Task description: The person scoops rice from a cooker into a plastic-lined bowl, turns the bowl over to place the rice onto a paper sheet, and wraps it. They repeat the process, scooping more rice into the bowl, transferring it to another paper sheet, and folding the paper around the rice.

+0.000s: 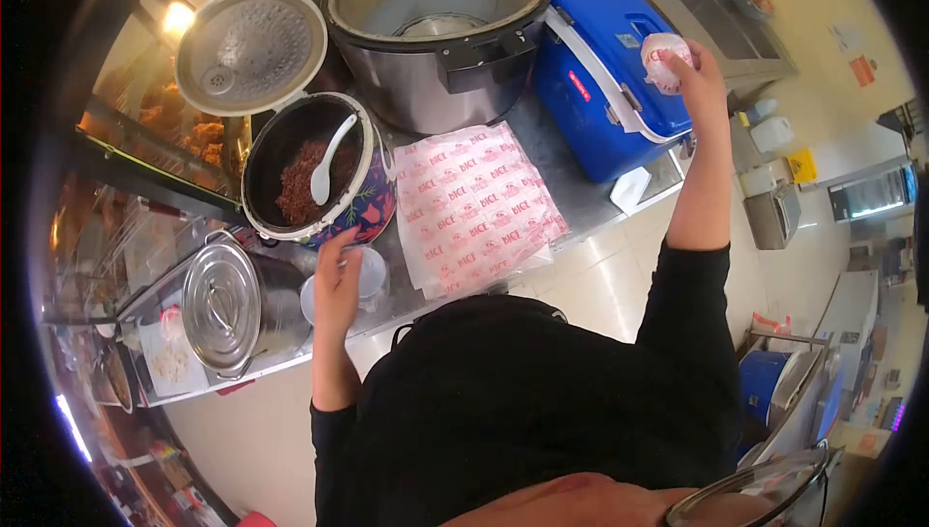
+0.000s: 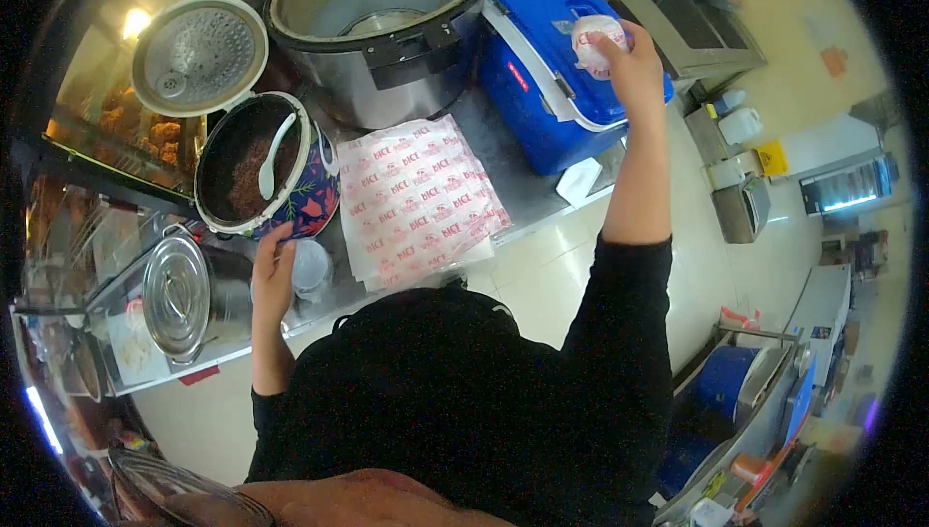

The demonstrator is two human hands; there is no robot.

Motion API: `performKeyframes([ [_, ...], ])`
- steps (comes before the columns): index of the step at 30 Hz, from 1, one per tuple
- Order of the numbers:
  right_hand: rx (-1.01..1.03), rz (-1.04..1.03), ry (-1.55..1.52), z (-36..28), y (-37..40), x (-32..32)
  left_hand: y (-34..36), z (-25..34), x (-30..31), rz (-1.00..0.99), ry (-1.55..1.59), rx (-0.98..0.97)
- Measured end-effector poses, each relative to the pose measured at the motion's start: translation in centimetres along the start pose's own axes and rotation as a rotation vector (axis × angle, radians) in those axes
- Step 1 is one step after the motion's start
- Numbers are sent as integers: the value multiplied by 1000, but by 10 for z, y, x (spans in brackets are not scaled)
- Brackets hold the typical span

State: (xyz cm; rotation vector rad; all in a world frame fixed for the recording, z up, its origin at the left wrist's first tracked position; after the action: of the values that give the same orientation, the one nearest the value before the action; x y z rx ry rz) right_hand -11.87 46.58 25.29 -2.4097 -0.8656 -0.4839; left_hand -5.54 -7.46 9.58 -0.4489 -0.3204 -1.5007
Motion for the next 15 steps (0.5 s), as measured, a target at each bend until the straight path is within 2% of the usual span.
performKeyframes([
  [4, 92, 43, 545, 47, -36, -3, 8, -40, 22, 44, -577, -49],
  [5, 223, 99, 524, 48, -33, 0, 13, -52, 22, 58, -721, -60],
  [8, 469, 45, 493, 43, -25, -7, 15, -55, 16, 56, -915, 4],
  [10, 401, -17, 538, 34, -25, -7, 12, -53, 14, 111, -983, 20],
  [12, 768, 209, 709, 13, -30, -15, 12, -52, 15, 153, -1038, 53],
  [15, 627, 159, 70, -117, 60, -64, 10, -56, 16, 92, -1078, 71],
])
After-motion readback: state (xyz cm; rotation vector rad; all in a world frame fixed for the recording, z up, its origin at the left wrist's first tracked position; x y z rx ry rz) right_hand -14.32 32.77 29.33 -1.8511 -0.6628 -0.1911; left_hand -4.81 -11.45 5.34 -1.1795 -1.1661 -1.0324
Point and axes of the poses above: each hand's wrist, its own y-axis away from the middle knuckle, its own x-axis out of the back of the hand, z = x × y, the point moved 3 cm from there along -y, towards the middle knuckle, and after that the axes turned 9 degrees about z, right-handed, at the moved point
